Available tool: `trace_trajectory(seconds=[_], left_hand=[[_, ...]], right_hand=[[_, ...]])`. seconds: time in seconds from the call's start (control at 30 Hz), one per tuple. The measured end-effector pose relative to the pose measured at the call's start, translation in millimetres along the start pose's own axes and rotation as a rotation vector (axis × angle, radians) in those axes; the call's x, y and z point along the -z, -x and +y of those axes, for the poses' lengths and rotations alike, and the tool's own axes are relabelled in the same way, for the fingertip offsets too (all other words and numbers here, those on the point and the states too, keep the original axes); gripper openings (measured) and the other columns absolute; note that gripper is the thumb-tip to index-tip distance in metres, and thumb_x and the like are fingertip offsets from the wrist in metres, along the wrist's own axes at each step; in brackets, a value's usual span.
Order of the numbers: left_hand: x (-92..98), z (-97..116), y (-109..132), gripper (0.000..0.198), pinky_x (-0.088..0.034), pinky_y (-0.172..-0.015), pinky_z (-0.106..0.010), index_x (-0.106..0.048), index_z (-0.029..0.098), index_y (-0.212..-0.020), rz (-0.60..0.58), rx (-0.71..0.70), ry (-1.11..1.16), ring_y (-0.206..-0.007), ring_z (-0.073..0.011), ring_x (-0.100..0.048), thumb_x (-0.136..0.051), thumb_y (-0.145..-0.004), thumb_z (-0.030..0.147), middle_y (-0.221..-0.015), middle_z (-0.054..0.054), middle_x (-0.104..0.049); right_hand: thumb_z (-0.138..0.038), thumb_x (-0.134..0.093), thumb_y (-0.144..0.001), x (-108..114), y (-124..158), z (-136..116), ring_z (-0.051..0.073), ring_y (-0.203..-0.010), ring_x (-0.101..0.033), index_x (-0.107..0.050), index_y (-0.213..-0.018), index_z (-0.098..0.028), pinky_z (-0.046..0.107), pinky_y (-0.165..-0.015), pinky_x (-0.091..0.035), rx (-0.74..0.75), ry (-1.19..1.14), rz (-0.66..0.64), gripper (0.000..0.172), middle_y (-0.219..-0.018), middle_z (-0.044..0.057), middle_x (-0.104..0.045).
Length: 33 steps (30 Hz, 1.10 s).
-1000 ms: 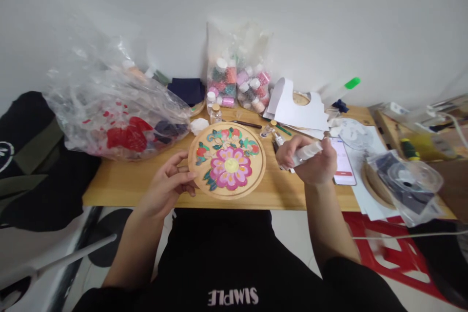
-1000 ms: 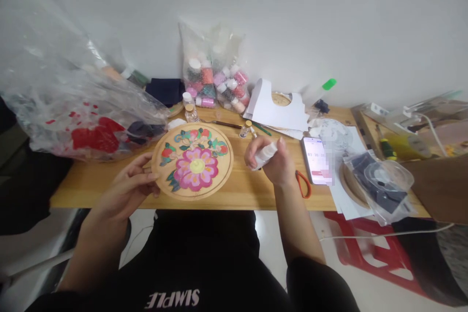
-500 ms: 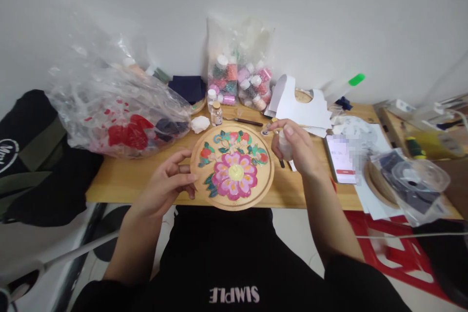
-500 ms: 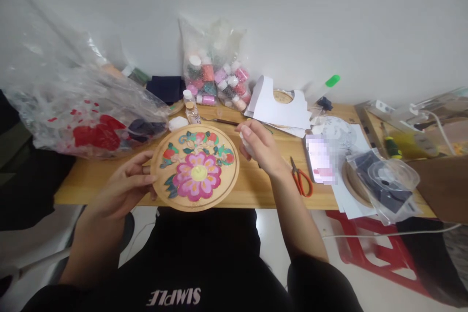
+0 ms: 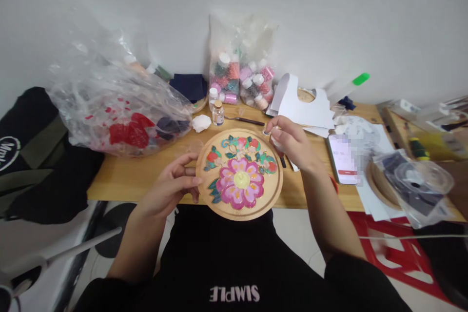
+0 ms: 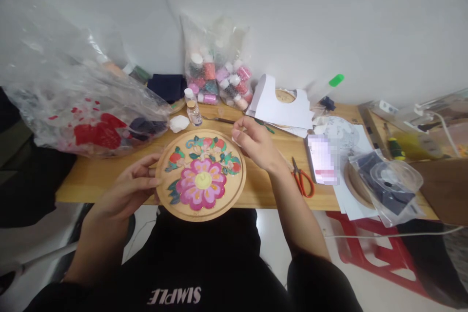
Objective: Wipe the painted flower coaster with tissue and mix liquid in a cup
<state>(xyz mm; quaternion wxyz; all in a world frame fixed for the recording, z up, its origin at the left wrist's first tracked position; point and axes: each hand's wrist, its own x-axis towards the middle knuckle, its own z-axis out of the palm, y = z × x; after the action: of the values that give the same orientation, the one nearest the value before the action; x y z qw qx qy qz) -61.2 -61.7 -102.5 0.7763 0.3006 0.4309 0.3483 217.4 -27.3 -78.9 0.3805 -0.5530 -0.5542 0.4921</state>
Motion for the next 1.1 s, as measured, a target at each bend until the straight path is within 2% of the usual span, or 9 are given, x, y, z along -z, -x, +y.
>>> trace_trajectory(seconds=[0.1, 0.3, 0.5, 0.67, 0.83, 0.97, 1.1], left_hand=[[-0.9, 1, 0, 0.042, -0.052, -0.038, -0.018, -0.066, 0.019, -0.097, -0.033, -0.007, 0.002, -0.04, -0.0106, -0.06, -0.085, -0.059, 0.016, -0.063, 0.002, -0.071], [-1.9, 1, -1, 0.044, -0.054, -0.041, -0.02, -0.068, 0.019, -0.096, 0.003, -0.006, -0.017, -0.041, -0.01, -0.059, -0.086, -0.056, 0.017, -0.066, 0.001, -0.072], [-2.5, 2, 0, 0.044, -0.053, -0.041, -0.02, -0.068, 0.019, -0.096, 0.011, -0.005, -0.032, -0.038, -0.0101, -0.058, -0.086, -0.055, 0.017, -0.061, 0.002, -0.07], [-3.1, 2, 0, 0.047, -0.053, -0.038, -0.02, -0.066, 0.019, -0.095, 0.031, 0.009, -0.028, -0.038, -0.0112, -0.059, -0.086, -0.053, 0.017, -0.061, 0.001, -0.072], [-2.4, 1, 0, 0.049, -0.053, -0.038, -0.019, -0.064, 0.019, -0.096, 0.047, 0.007, -0.022, -0.037, -0.0104, -0.058, -0.086, -0.052, 0.018, -0.061, 0.002, -0.073], [-0.4, 0, -1, 0.051, -0.052, -0.037, -0.018, -0.061, 0.019, -0.097, 0.058, -0.008, -0.008, -0.038, -0.0111, -0.06, -0.086, -0.052, 0.017, -0.059, 0.003, -0.072], [-0.1, 1, -3, 0.052, -0.052, -0.037, -0.017, -0.062, 0.018, -0.099, 0.074, -0.032, -0.006, -0.039, -0.0102, -0.06, -0.086, -0.053, 0.016, -0.059, 0.003, -0.073]], right_hand=[[-0.045, -0.057, -0.077, 0, 0, 0, 0.009, -0.042, -0.035, -0.05, -0.081, -0.024, 0.025, -0.044, -0.026, 0.008, 0.019, -0.014, 0.023, -0.05, -0.009, -0.041], [-0.05, -0.056, -0.077, -1, -1, 0, 0.009, -0.042, -0.035, -0.049, -0.081, -0.024, 0.025, -0.044, -0.027, 0.007, 0.025, 0.006, 0.027, -0.052, -0.009, -0.041], [-0.043, -0.057, -0.076, 0, -2, -3, 0.009, -0.043, -0.034, -0.049, -0.08, -0.023, 0.025, -0.045, -0.027, 0.021, 0.088, -0.038, 0.021, -0.05, -0.009, -0.04], [-0.045, -0.059, -0.074, -1, -1, -4, 0.008, -0.04, -0.033, -0.049, -0.08, -0.023, 0.024, -0.042, -0.026, -0.005, 0.023, -0.004, 0.025, -0.049, -0.01, -0.041], [-0.051, -0.063, -0.075, 2, 0, -3, 0.008, -0.038, -0.033, -0.048, -0.079, -0.023, 0.023, -0.04, -0.023, 0.035, -0.053, 0.003, 0.032, -0.047, -0.009, -0.041], [-0.055, -0.065, -0.079, 7, 8, -1, 0.008, -0.038, -0.034, -0.048, -0.078, -0.023, 0.023, -0.039, -0.024, 0.063, -0.053, 0.003, 0.036, -0.047, -0.01, -0.039], [-0.057, -0.063, -0.084, 10, 24, 4, 0.009, -0.043, -0.037, -0.048, -0.076, -0.023, 0.024, -0.042, -0.027, 0.095, 0.042, 0.031, 0.037, -0.051, -0.007, -0.041]])
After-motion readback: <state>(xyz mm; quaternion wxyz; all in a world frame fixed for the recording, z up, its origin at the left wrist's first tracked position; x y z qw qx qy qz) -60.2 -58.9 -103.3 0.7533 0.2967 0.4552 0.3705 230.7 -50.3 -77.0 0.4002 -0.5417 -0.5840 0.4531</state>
